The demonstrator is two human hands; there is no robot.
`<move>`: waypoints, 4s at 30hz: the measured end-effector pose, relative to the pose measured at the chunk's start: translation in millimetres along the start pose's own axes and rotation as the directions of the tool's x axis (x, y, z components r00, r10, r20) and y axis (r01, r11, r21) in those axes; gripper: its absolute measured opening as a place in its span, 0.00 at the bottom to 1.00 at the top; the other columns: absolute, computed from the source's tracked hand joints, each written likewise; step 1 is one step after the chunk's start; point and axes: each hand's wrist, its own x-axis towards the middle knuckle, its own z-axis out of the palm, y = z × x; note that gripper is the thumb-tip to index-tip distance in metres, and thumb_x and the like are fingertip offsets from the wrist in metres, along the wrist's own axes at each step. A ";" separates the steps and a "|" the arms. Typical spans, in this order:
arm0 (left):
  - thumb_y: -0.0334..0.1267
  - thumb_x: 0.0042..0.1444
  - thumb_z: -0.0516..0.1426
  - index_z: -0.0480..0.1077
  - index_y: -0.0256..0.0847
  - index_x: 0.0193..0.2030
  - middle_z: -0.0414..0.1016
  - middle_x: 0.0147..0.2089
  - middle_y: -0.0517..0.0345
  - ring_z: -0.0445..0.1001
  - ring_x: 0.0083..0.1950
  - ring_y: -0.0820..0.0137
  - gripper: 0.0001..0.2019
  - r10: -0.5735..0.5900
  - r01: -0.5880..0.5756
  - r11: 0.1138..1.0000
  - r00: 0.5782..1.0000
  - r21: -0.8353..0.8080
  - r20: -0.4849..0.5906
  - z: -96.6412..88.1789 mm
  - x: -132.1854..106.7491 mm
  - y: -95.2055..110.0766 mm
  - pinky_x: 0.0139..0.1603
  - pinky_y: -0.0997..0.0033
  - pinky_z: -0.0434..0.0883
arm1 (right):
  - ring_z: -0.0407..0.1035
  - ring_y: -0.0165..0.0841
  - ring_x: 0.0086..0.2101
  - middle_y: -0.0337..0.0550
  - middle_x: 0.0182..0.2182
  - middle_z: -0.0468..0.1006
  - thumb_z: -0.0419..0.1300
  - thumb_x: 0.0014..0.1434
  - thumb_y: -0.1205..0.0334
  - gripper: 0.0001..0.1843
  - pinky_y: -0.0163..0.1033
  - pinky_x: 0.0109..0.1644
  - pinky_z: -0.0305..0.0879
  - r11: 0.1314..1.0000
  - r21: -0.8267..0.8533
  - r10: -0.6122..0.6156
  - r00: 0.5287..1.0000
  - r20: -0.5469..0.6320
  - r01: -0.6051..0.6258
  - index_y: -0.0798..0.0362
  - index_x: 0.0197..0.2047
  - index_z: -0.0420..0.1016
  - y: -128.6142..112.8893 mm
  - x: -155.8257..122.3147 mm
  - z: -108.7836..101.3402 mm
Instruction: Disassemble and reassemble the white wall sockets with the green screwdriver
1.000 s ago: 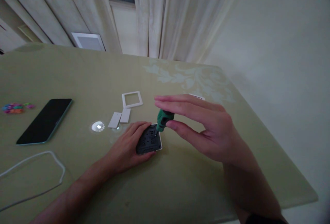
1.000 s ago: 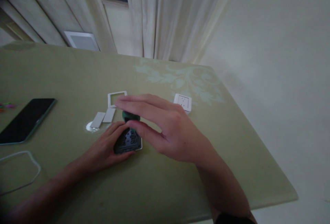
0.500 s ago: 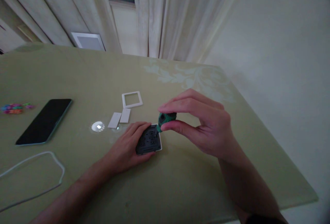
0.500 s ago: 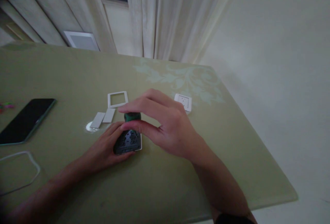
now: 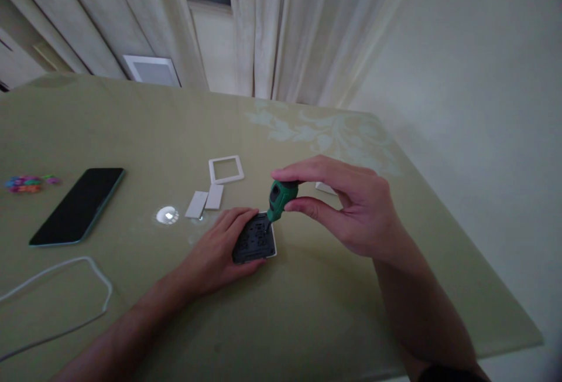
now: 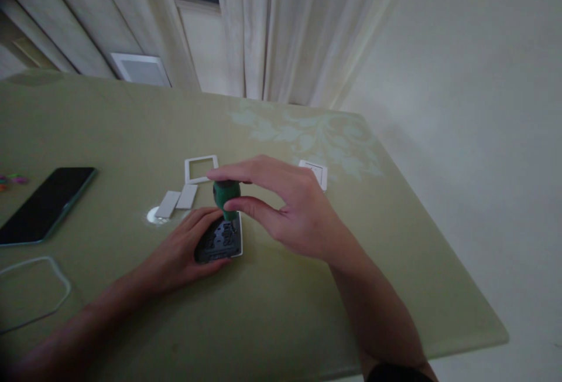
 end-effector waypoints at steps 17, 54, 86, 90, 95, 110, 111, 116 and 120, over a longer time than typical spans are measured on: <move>0.47 0.63 0.67 0.55 0.47 0.75 0.70 0.68 0.43 0.73 0.67 0.47 0.38 0.002 -0.002 1.000 1.000 0.009 -0.021 -0.5 -0.3 -0.4 0.66 0.43 0.76 | 0.80 0.35 0.49 0.43 0.49 0.85 0.72 0.68 0.60 0.18 0.42 0.58 0.76 0.999 -0.021 0.033 0.999 -0.033 -0.034 0.49 0.59 0.79 -6.3 -2.6 11.3; 0.44 0.68 0.62 0.67 0.55 0.67 0.76 0.66 0.54 0.78 0.65 0.58 0.22 -0.009 0.009 1.000 1.000 -0.005 0.000 -48.9 -11.7 2.8 0.64 0.57 0.77 | 0.81 0.28 0.31 0.52 0.57 0.85 0.72 0.63 0.38 0.28 0.32 0.31 0.78 0.079 0.819 0.822 0.502 0.269 -0.568 0.48 0.58 0.85 48.8 -125.6 44.9; 0.44 0.66 0.67 0.72 0.53 0.64 0.80 0.62 0.53 0.79 0.62 0.55 0.21 0.142 -0.149 0.986 0.985 0.069 0.100 -38.2 -16.1 9.5 0.59 0.53 0.80 | 0.70 0.52 0.65 0.58 0.65 0.79 0.59 0.72 0.56 0.25 0.66 0.72 0.63 0.712 -0.342 0.558 0.790 -0.255 -0.614 0.52 0.69 0.74 89.1 -141.9 17.8; 0.45 0.67 0.66 0.74 0.52 0.62 0.81 0.62 0.52 0.80 0.61 0.55 0.18 0.140 -0.147 0.987 0.985 0.064 0.099 -40.0 -14.9 9.9 0.58 0.53 0.82 | 0.71 0.52 0.62 0.56 0.64 0.79 0.58 0.72 0.57 0.26 0.63 0.70 0.65 0.665 -0.465 0.548 0.805 -0.227 -0.584 0.52 0.71 0.73 91.7 -143.1 21.2; 0.46 0.68 0.67 0.79 0.49 0.60 0.83 0.64 0.52 0.82 0.62 0.54 0.17 0.209 -0.214 0.971 0.976 0.108 0.059 -37.8 -18.6 9.4 0.61 0.51 0.83 | 0.72 0.52 0.53 0.58 0.54 0.81 0.59 0.72 0.58 0.24 0.60 0.62 0.69 0.584 -0.582 0.552 0.802 -0.227 -0.566 0.54 0.67 0.78 89.1 -141.6 26.7; 0.45 0.70 0.65 0.80 0.51 0.64 0.84 0.64 0.57 0.84 0.63 0.55 0.18 0.191 -0.198 0.972 0.980 0.126 0.063 -33.9 -16.0 9.9 0.66 0.46 0.82 | 0.70 0.51 0.55 0.54 0.57 0.80 0.60 0.72 0.57 0.21 0.55 0.59 0.65 0.517 -0.665 0.542 0.807 -0.234 -0.539 0.48 0.65 0.78 91.0 -146.5 29.4; 0.45 0.70 0.65 0.80 0.51 0.65 0.84 0.64 0.57 0.83 0.64 0.55 0.18 0.188 -0.194 0.974 0.980 0.116 0.061 -33.0 -16.9 7.4 0.67 0.45 0.81 | 0.70 0.52 0.56 0.54 0.57 0.80 0.59 0.72 0.57 0.21 0.56 0.59 0.65 0.518 -0.664 0.542 0.808 -0.232 -0.539 0.48 0.65 0.78 90.6 -146.6 29.6; 0.48 0.71 0.64 0.81 0.49 0.62 0.85 0.62 0.55 0.83 0.64 0.52 0.17 0.195 -0.194 0.975 0.981 0.111 0.004 -29.9 -19.9 2.2 0.66 0.40 0.81 | 0.70 0.52 0.57 0.55 0.58 0.80 0.60 0.71 0.59 0.21 0.56 0.59 0.65 0.527 -0.652 0.544 0.806 -0.234 -0.545 0.50 0.65 0.78 89.9 -146.0 29.7; 0.48 0.71 0.64 0.81 0.51 0.62 0.85 0.61 0.54 0.84 0.63 0.52 0.16 0.174 -0.173 0.979 0.985 0.106 -0.004 -28.5 -20.5 2.6 0.65 0.39 0.81 | 0.71 0.52 0.56 0.54 0.57 0.81 0.60 0.71 0.60 0.19 0.56 0.59 0.65 0.535 -0.638 0.548 0.802 -0.237 -0.554 0.49 0.62 0.79 90.5 -144.8 28.1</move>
